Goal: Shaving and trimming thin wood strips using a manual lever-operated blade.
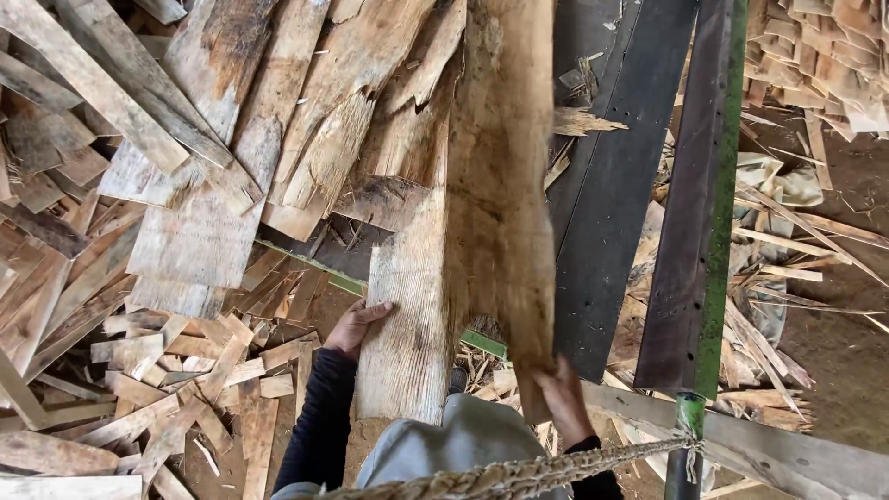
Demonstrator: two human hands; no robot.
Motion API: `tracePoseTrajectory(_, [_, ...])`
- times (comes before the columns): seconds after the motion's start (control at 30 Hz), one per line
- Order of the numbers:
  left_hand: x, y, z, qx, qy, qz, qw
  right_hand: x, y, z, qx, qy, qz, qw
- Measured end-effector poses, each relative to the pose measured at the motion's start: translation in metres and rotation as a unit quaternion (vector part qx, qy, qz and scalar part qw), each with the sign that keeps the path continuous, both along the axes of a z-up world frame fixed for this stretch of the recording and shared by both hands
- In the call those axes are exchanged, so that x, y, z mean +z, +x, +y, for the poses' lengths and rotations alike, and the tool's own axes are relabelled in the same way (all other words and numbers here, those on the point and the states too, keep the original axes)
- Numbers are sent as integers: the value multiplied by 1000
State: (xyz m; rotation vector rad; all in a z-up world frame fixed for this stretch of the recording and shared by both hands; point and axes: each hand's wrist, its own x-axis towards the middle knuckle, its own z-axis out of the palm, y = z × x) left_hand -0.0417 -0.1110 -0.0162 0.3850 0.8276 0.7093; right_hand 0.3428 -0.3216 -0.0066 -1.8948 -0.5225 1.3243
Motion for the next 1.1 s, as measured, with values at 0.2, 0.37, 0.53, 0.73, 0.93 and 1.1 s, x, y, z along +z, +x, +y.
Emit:
tracePoseTrajectory(0.2, [-96,-8,0,-114,167,138,970,75,6,-1,-1,-110,-82,991])
tracePoseTrajectory(0.37, [-73,36,29,-172,189,207,944,70,-10,4,59,-244,-329,910])
tracePoseTrajectory(0.53, [-87,49,50,-286,429,362,776,55,-37,109,185,195,-512,816])
tracePoseTrajectory(0.73, [-14,55,28,-259,394,346,811,1,-60,220,314,121,-492,803])
tracePoseTrajectory(0.93, [-72,52,12,-161,269,223,923,-59,-62,236,405,13,-503,763])
tracePoseTrajectory(1.1, [92,17,-3,-129,337,275,891,-42,-71,230,446,-62,-518,727])
